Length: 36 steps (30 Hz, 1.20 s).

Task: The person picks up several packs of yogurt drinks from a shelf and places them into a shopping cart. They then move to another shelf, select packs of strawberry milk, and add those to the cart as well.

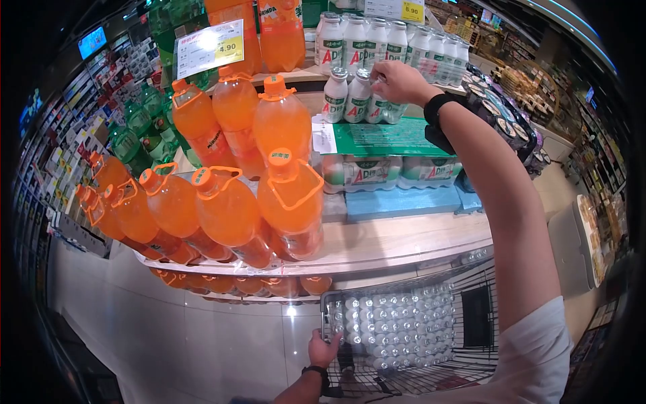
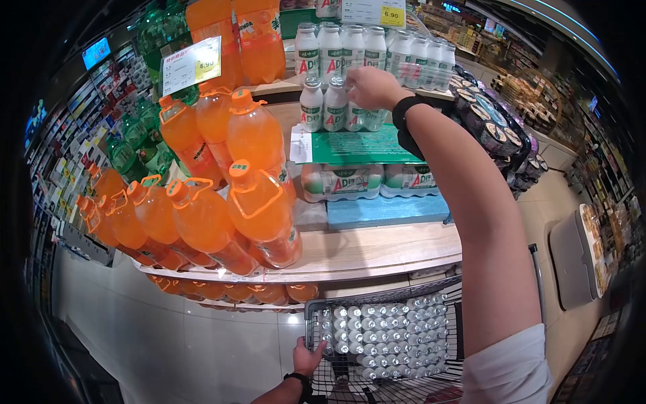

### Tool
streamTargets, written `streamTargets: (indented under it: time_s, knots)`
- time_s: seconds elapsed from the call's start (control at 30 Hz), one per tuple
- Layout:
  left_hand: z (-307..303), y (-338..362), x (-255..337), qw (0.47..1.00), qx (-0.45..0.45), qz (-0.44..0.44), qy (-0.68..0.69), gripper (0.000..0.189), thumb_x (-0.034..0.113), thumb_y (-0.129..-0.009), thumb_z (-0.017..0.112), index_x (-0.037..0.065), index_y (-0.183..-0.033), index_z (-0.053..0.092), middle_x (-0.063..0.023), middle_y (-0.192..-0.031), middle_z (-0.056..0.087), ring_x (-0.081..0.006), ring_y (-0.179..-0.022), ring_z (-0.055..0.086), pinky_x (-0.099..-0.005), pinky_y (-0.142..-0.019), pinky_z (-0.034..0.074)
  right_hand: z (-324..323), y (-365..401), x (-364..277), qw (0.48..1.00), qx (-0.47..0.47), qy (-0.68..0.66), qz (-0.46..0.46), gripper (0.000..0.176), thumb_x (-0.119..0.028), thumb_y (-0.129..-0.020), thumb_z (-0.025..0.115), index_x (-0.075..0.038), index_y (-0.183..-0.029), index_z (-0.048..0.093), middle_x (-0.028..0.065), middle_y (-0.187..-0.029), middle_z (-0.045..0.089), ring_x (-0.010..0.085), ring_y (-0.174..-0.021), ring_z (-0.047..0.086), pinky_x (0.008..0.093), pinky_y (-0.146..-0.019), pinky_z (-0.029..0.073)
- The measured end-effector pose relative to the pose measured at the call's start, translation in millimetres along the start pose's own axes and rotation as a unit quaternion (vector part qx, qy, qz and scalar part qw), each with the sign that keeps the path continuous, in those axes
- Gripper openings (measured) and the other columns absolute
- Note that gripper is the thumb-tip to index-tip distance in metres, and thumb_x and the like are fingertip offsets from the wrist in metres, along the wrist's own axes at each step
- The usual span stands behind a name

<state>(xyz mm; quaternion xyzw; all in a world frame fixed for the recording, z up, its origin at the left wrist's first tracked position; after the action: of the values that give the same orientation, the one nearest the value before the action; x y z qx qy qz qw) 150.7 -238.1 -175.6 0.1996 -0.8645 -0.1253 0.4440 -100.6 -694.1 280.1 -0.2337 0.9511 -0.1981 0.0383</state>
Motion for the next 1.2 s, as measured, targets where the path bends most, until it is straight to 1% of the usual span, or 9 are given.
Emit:
streamTargets:
  time_s: [0.17, 0.27, 0.47, 0.63, 0.67, 0.8, 0.87, 0.93, 1.2]
  knots:
    - [2, 0, -5, 1.000, 0.001, 0.005, -0.017, 0.072, 0.050, -0.075, 0.082, -0.005, -0.114, 0.056, -0.0265, -0.095, 0.069, -0.0424, -0.091, 0.068, -0.0465, -0.080, 0.054, 1, 28, -26, 0.983, 0.125, 0.111, -0.081, 0.016, -0.018, -0.082, 0.067, -0.005, -0.090, 0.066, 0.0117, -0.093, 0.065, 0.0312, -0.096, 0.064, 0.0445, -0.084, 0.048]
    - [1, -3, -4, 1.000, 0.007, 0.027, 0.006, 0.073, 0.052, -0.075, 0.081, -0.005, -0.114, 0.057, -0.0265, -0.094, 0.070, -0.0422, -0.091, 0.069, -0.0468, -0.080, 0.054, -13, 41, -39, 0.982, 0.090, 0.145, -0.076, 0.013, -0.018, -0.083, 0.066, -0.006, -0.088, 0.066, 0.0113, -0.093, 0.065, 0.0289, -0.100, 0.063, 0.0428, -0.087, 0.046]
    - [5, -3, -8, 0.999, 0.032, 0.018, -0.016, 0.064, 0.053, -0.086, 0.069, -0.005, -0.111, 0.058, -0.0271, -0.093, 0.069, -0.0440, -0.090, 0.068, -0.0493, -0.081, 0.053, -78, 110, -51, 0.992, 0.061, 0.087, -0.062, 0.022, -0.020, -0.082, 0.065, 0.001, -0.079, 0.061, 0.0174, -0.076, 0.060, 0.0375, -0.072, 0.061, 0.0452, -0.063, 0.047]
    - [11, 12, -27, 1.000, 0.024, 0.015, 0.010, 0.057, 0.050, -0.099, 0.050, -0.006, -0.110, 0.058, -0.0314, -0.095, 0.068, -0.0488, -0.093, 0.065, -0.0532, -0.083, 0.050, -90, 202, -69, 0.999, -0.008, -0.040, -0.026, 0.030, -0.022, -0.079, 0.073, 0.003, -0.072, 0.057, 0.0148, -0.060, 0.055, 0.0240, -0.052, 0.054, 0.0368, -0.051, 0.044]
    - [7, -7, -11, 1.000, 0.024, 0.020, 0.006, 0.057, 0.049, -0.100, 0.048, -0.006, -0.109, 0.057, -0.0323, -0.094, 0.067, -0.0497, -0.094, 0.064, -0.0533, -0.083, 0.049, -101, 238, -85, 0.993, -0.071, -0.075, 0.063, 0.029, -0.019, -0.078, 0.074, 0.004, -0.070, 0.057, 0.0149, -0.058, 0.054, 0.0240, -0.052, 0.053, 0.0377, -0.052, 0.043]
    - [3, -2, -2, 0.999, 0.029, 0.033, 0.012, 0.053, 0.046, -0.101, 0.047, -0.005, -0.104, 0.057, -0.0320, -0.090, 0.067, -0.0508, -0.090, 0.064, -0.0549, -0.081, 0.048, -61, 341, -134, 0.963, -0.150, -0.168, 0.148, 0.025, -0.016, -0.077, 0.073, 0.002, -0.068, 0.058, 0.0177, -0.062, 0.058, 0.0352, -0.058, 0.058, 0.0429, -0.056, 0.046]
    - [1, -3, 0, 0.999, 0.026, 0.033, -0.002, 0.053, 0.046, -0.101, 0.047, -0.005, -0.104, 0.058, -0.0319, -0.089, 0.067, -0.0510, -0.090, 0.063, -0.0552, -0.080, 0.047, -26, 391, -158, 0.964, -0.144, -0.207, 0.088, 0.023, -0.017, -0.077, 0.072, 0.000, -0.069, 0.059, 0.0183, -0.069, 0.060, 0.0385, -0.064, 0.061, 0.0455, -0.059, 0.048]
    - [2, -3, 0, 0.999, 0.032, 0.036, -0.006, 0.053, 0.046, -0.101, 0.047, -0.005, -0.105, 0.058, -0.0321, -0.089, 0.067, -0.0513, -0.090, 0.063, -0.0555, -0.079, 0.047, 12, 431, -187, 0.935, -0.235, -0.219, 0.152, 0.021, -0.018, -0.077, 0.072, -0.001, -0.073, 0.059, 0.0171, -0.074, 0.061, 0.0370, -0.069, 0.063, 0.0460, -0.062, 0.051]
    - [9, -7, -11, 0.998, 0.044, 0.033, -0.019, 0.057, 0.049, -0.103, 0.042, -0.006, -0.105, 0.059, -0.0310, -0.088, 0.067, -0.0479, -0.090, 0.065, -0.0533, -0.079, 0.047, 149, 537, -282, 0.936, -0.228, -0.266, 0.008, 0.011, -0.008, -0.076, 0.065, 0.002, -0.080, 0.060, 0.0157, -0.085, 0.060, 0.0335, -0.085, 0.062, 0.0433, -0.066, 0.052]
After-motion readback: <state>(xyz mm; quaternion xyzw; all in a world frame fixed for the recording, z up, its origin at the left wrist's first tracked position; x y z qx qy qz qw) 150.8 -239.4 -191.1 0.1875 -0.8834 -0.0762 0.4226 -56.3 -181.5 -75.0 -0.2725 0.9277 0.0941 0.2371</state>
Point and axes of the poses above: each hand's wrist, its own y-axis away from the middle knuckle, its own z-axis out of the palm, x = y × z, the point moved 3 cm from there along -y, towards the middle knuckle
